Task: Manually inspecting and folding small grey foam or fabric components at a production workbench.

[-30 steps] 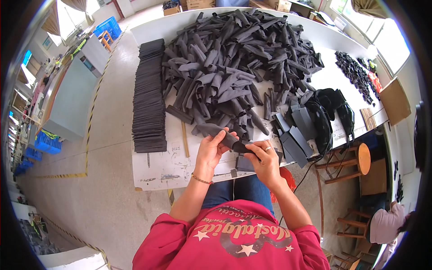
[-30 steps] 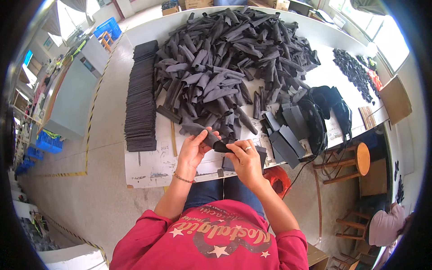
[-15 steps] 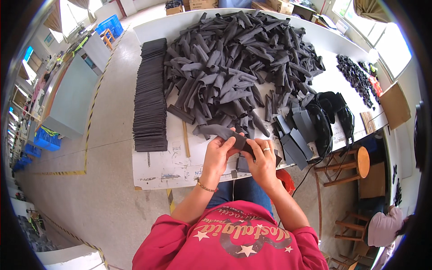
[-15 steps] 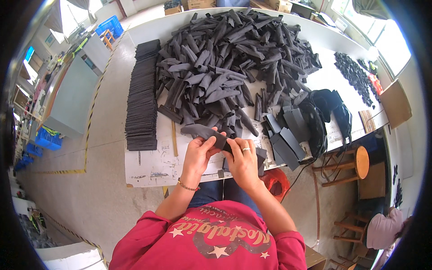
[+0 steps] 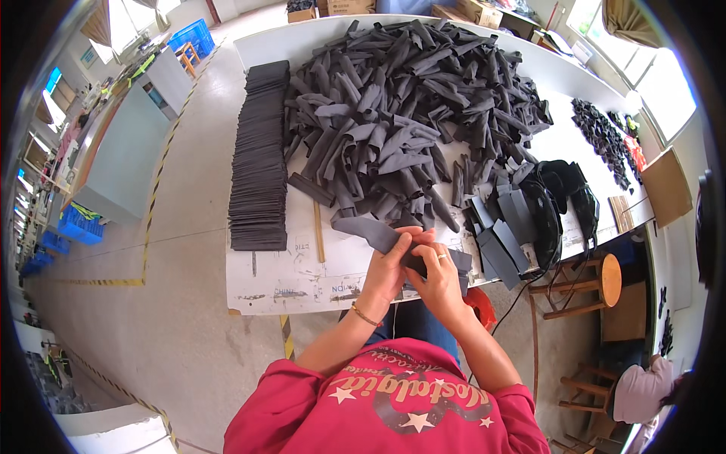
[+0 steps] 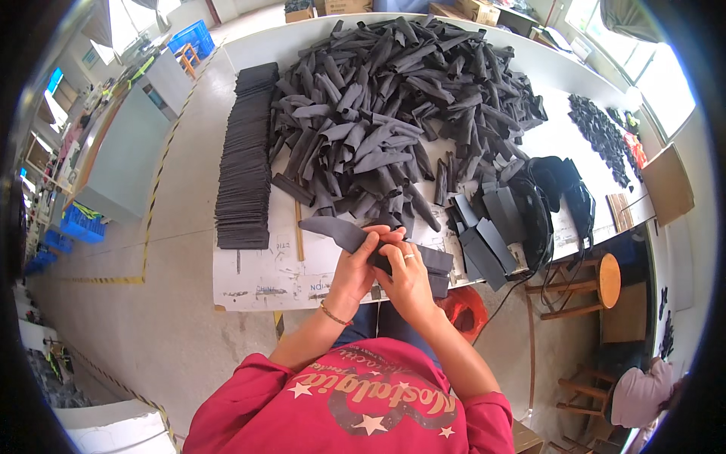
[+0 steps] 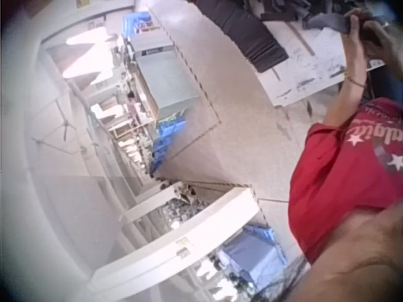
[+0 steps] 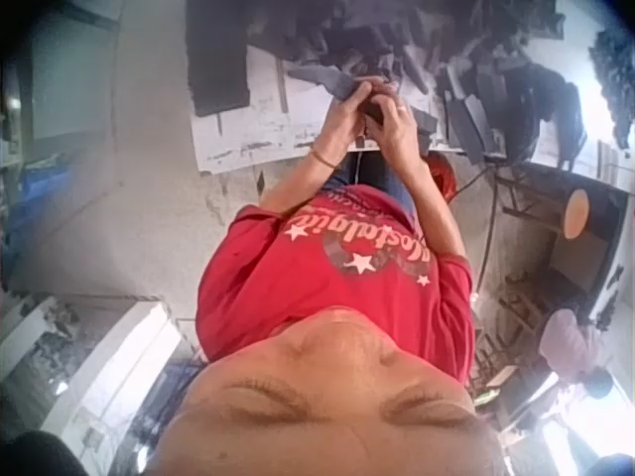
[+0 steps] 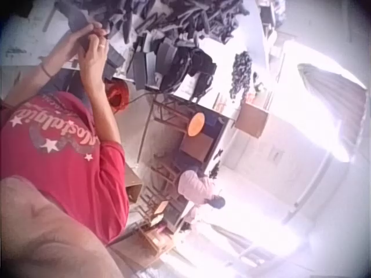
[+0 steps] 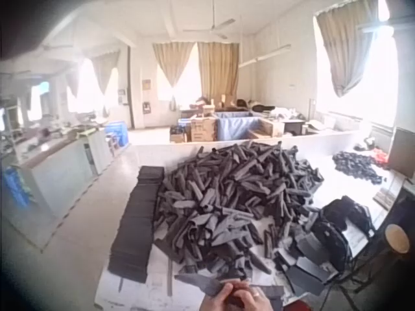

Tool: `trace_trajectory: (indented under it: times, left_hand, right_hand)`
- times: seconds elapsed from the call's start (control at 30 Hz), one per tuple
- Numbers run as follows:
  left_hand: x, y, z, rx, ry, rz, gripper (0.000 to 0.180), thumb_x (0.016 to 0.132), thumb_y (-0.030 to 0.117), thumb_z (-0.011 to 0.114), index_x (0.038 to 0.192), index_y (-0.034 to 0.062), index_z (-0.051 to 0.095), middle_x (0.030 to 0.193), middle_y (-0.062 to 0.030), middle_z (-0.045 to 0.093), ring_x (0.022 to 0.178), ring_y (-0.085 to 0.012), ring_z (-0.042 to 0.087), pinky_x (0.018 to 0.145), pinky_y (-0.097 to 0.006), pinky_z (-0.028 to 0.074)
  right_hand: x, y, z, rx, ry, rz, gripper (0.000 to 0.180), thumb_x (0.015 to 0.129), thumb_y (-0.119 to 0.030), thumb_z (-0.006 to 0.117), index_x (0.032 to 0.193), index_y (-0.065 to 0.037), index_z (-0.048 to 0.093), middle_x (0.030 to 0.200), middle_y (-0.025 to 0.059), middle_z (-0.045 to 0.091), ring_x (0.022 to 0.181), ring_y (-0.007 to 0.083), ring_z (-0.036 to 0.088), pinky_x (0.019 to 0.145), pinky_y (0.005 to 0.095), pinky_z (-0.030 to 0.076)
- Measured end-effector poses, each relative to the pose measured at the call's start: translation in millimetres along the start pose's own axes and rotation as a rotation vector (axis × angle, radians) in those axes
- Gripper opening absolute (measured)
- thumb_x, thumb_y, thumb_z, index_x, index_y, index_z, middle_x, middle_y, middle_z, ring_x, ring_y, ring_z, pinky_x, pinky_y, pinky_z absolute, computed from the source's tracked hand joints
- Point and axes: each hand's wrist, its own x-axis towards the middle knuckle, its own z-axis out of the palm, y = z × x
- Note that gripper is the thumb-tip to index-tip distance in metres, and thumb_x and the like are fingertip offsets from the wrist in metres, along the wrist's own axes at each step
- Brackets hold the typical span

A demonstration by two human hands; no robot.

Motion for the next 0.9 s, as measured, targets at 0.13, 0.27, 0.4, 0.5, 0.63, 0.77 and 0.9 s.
trace_trajectory:
  times: [0.13,0.27,0.4,0.5,0.63,0.77,0.9]
  left_hand:
    - [2,8,-4,-0.01,0.025,0.016,0.024,0.098,0.017,0.055,0.113,-0.0011,0.059,0.108,-0.0191,0.067,0.109,-0.0284,0.063,0.099,-0.041,0.047]
    - [4,22,-7,-0.03,0.052,0.038,0.025,0.099,0.017,0.052,0.114,-0.001,0.059,0.111,-0.0212,0.066,0.109,-0.0288,0.063,0.098,-0.04,0.048]
    - [1,13,1,-0.083,0.026,0.004,0.025,0.099,0.018,0.053,0.115,-0.0005,0.059,0.111,-0.0205,0.066,0.109,-0.0296,0.063,0.097,-0.041,0.049]
    - [0,7,0,-0.092,0.021,0.017,0.026,0.098,0.019,0.054,0.115,-0.0003,0.059,0.11,-0.0189,0.067,0.11,-0.0298,0.062,0.097,-0.041,0.048]
    - [-1,6,-1,-0.099,0.011,0.011,0.027,0.098,0.021,0.055,0.115,0.0003,0.059,0.109,-0.0174,0.067,0.113,-0.0315,0.06,0.1,-0.042,0.046]
    - [-5,3,-2,-0.06,0.063,-0.012,0.028,0.098,0.022,0.054,0.116,0.0006,0.058,0.11,-0.0172,0.067,0.115,-0.0322,0.059,0.102,-0.043,0.044]
    - [-7,10,3,-0.059,0.087,-0.03,0.026,0.098,0.019,0.055,0.115,-0.0001,0.059,0.109,-0.0173,0.067,0.11,-0.0279,0.062,0.098,-0.04,0.048]
  right_hand:
    - [5,-9,-5,-0.019,-0.02,0.036,0.042,0.07,-0.003,0.074,0.105,-0.004,0.051,0.105,0.0174,0.054,0.097,0.038,0.054,0.084,0.0448,0.046]
    - [-3,-6,-20,-0.053,-0.061,0.042,0.034,0.074,-0.004,0.073,0.102,-0.004,0.052,0.103,0.0172,0.056,0.09,0.0376,0.059,0.076,0.043,0.05]
    - [-3,-4,-18,-0.002,-0.044,0.011,0.03,0.075,-0.003,0.072,0.098,-0.003,0.053,0.102,0.0172,0.057,0.087,0.0382,0.061,0.072,0.0426,0.051]
    - [3,-1,-13,0.008,-0.016,-0.046,0.03,0.075,-0.002,0.072,0.097,-0.003,0.053,0.101,0.0173,0.057,0.088,0.0385,0.061,0.071,0.0424,0.051]
    - [9,-5,-6,0.05,-0.045,-0.045,0.03,0.074,-0.001,0.072,0.097,-0.003,0.053,0.1,0.0177,0.057,0.087,0.0386,0.061,0.071,0.0424,0.051]
    - [10,-7,-1,0.055,-0.067,-0.043,0.031,0.074,-0.001,0.073,0.099,-0.002,0.053,0.098,0.0184,0.057,0.086,0.0384,0.06,0.071,0.0426,0.051]
    - [7,-14,-11,0.006,-0.124,0.025,0.039,0.073,0.001,0.071,0.106,-0.002,0.049,0.099,0.0166,0.056,0.093,0.0382,0.058,0.077,0.0446,0.049]
